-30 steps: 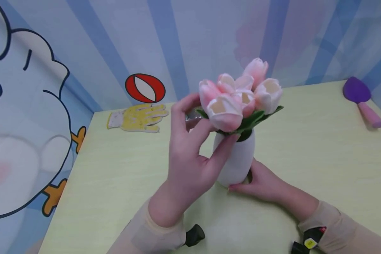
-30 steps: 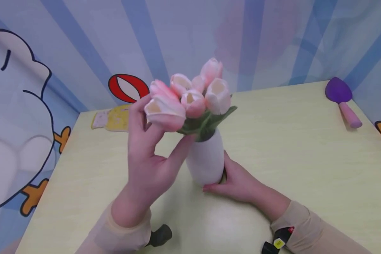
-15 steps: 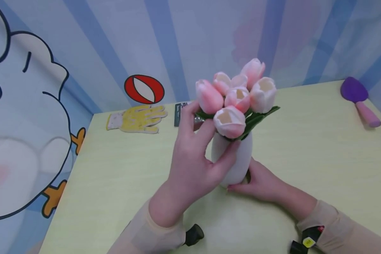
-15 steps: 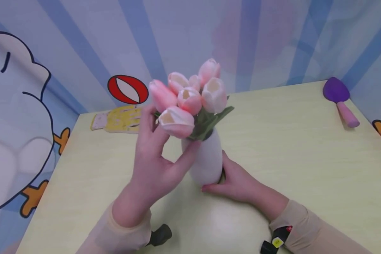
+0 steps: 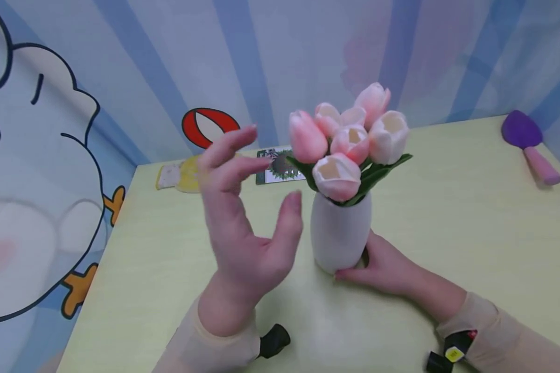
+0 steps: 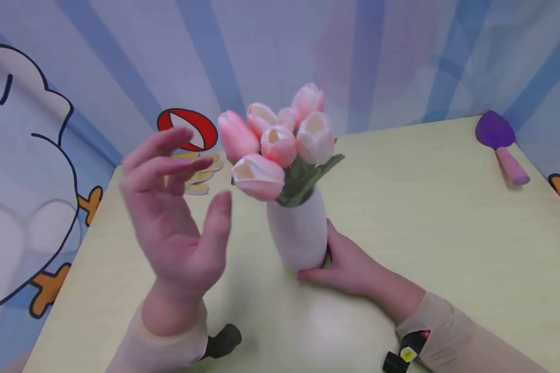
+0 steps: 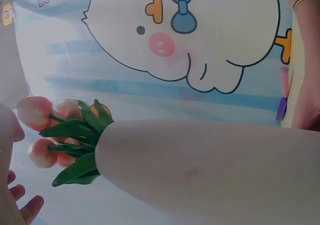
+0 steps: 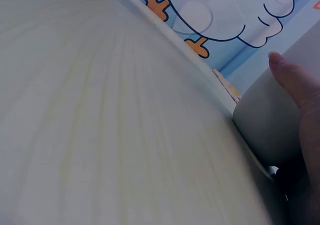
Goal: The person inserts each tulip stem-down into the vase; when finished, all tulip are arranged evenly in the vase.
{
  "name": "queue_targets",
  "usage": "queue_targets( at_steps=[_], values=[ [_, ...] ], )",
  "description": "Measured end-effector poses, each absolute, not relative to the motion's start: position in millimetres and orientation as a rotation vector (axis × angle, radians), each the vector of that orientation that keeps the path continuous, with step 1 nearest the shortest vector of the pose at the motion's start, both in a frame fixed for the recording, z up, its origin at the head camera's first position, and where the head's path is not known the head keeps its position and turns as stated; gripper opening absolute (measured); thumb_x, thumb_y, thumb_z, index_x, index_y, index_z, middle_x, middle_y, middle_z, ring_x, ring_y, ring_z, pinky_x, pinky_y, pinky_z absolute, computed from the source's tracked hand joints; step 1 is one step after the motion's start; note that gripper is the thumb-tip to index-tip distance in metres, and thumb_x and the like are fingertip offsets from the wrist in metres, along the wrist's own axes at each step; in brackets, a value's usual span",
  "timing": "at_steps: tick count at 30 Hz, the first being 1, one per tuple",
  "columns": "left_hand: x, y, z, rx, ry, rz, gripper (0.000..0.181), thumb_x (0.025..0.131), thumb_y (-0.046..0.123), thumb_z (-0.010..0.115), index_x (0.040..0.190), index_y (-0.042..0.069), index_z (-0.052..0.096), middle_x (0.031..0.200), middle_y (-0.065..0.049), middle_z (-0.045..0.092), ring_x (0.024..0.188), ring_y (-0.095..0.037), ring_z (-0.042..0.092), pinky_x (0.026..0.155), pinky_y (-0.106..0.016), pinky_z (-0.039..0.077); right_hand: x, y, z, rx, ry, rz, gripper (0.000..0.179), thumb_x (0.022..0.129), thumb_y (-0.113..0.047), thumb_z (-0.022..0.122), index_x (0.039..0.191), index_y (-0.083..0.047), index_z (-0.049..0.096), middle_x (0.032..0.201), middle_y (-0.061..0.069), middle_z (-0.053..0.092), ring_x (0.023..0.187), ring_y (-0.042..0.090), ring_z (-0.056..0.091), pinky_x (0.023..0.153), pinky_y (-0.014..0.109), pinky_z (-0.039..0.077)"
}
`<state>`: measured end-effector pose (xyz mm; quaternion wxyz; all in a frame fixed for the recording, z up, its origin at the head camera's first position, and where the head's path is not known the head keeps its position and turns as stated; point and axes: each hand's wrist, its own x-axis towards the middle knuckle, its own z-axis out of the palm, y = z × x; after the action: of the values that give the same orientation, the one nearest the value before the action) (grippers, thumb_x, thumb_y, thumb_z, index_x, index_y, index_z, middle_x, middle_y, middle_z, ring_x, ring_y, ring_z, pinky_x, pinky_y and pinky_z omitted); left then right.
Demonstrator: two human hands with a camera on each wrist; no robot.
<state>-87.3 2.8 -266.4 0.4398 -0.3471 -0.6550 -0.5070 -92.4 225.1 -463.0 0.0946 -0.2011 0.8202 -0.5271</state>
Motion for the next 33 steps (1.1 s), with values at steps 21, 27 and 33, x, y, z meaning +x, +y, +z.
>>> queue_targets(
  at_steps=[21,27,33],
  values=[
    [-96,-42,-303,-0.841,-1.82,-1.151,0.019,0.092,0.006,0.059,0.104,-0.008,0.058,0.102,-0.02,0.067,0.1,-0.031,0.065,0.09,-0.032,0.054,-92,221,-463,-0.601,2.418,-1.577,0.083,0.077,-0.035,0.093,0.142,-0.02,0.044,0.133,-0.002,0.062,0.122,0.018,0.059,0.106,0.042,0.05],
    [-91,-57,-326,-0.819,-2.149,-1.038,0.031,0.094,0.012,0.065,0.12,-0.004,0.061,0.121,-0.015,0.067,0.115,-0.027,0.063,0.098,-0.034,0.054,-94,222,-466,-0.594,2.403,-1.57,0.082,0.078,-0.035,0.092,0.142,-0.02,0.044,0.134,-0.002,0.062,0.122,0.019,0.059,0.107,0.042,0.05],
    [-89,-66,-348,-0.772,-2.422,-0.905,0.047,0.096,0.021,0.069,0.138,0.005,0.057,0.141,-0.009,0.06,0.133,-0.025,0.056,0.107,-0.045,0.052,-97,233,-468,-0.591,2.425,-1.539,0.081,0.079,-0.036,0.092,0.143,-0.019,0.045,0.134,-0.003,0.062,0.122,0.018,0.059,0.106,0.037,0.05]
  ],
)
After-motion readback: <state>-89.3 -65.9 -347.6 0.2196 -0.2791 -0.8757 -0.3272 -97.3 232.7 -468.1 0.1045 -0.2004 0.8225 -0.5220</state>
